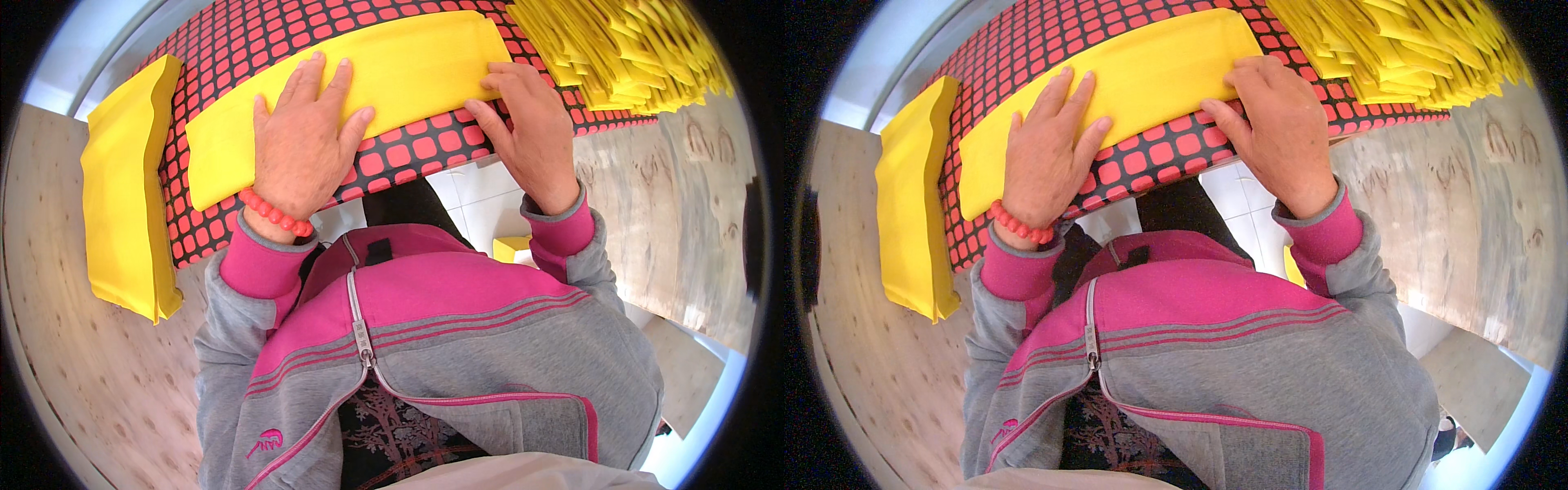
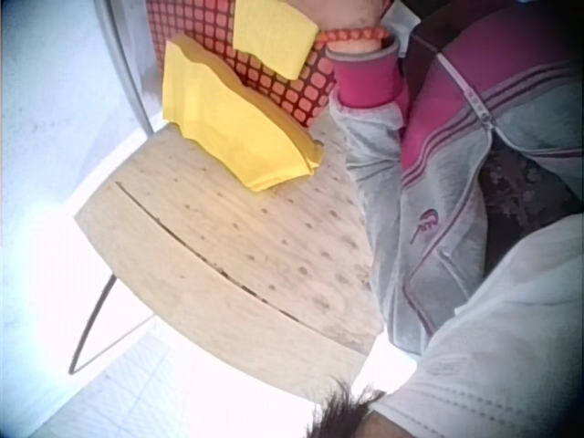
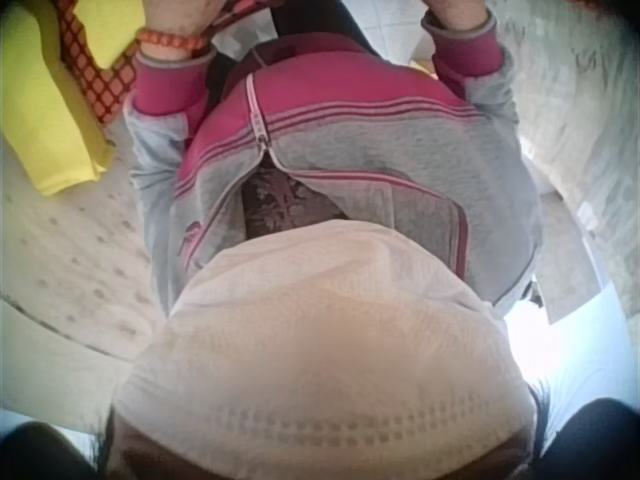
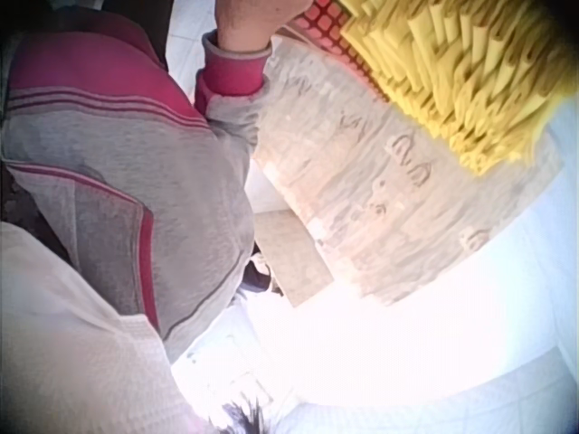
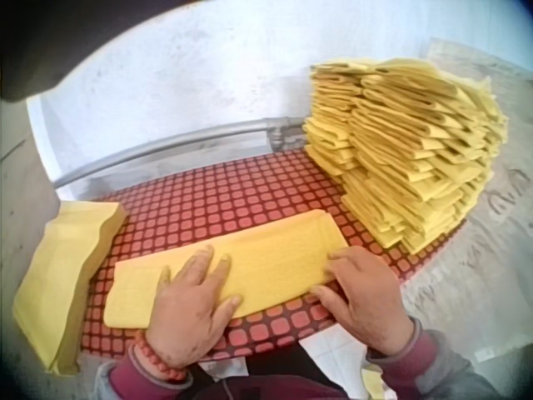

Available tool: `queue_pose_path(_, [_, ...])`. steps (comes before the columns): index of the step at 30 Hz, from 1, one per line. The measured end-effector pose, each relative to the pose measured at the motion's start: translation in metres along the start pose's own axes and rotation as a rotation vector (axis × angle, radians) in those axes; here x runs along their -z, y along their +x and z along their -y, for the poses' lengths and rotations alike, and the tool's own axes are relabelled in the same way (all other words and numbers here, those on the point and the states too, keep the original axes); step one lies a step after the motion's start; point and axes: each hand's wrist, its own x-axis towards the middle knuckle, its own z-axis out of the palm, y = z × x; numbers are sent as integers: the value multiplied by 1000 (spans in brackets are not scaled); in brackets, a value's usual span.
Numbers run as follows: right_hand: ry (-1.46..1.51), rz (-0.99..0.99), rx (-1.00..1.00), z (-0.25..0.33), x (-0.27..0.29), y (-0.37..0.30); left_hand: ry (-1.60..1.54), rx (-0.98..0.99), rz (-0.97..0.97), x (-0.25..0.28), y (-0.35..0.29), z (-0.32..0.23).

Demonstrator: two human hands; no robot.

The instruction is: The person folds yellow paper sheets by hand on a patterned table. They fold each sheet in half, smooth the crease, and stack the folded sheets into a growing pile on the right side of the table.

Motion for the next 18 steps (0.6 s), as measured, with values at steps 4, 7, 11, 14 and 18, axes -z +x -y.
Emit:
queue_pose_path(4, [-12,67,-74,2,3,-1,13,-1,-8,0,-1,-1])
queue_pose_path(7, [59,22,51,14,-3,6,13,-11,-9,0,0,0])
queue_pose_path(11, [250,1,201,48,-39,13,-23,0,25,1,1,2])
queue_pose_path(14, [294,40,232,60,-51,16,-24,4,8,1,0,3])
queue_pose_path(18, [360,195,191,60,-34,8,10,-12,-18,-1,-2,2])
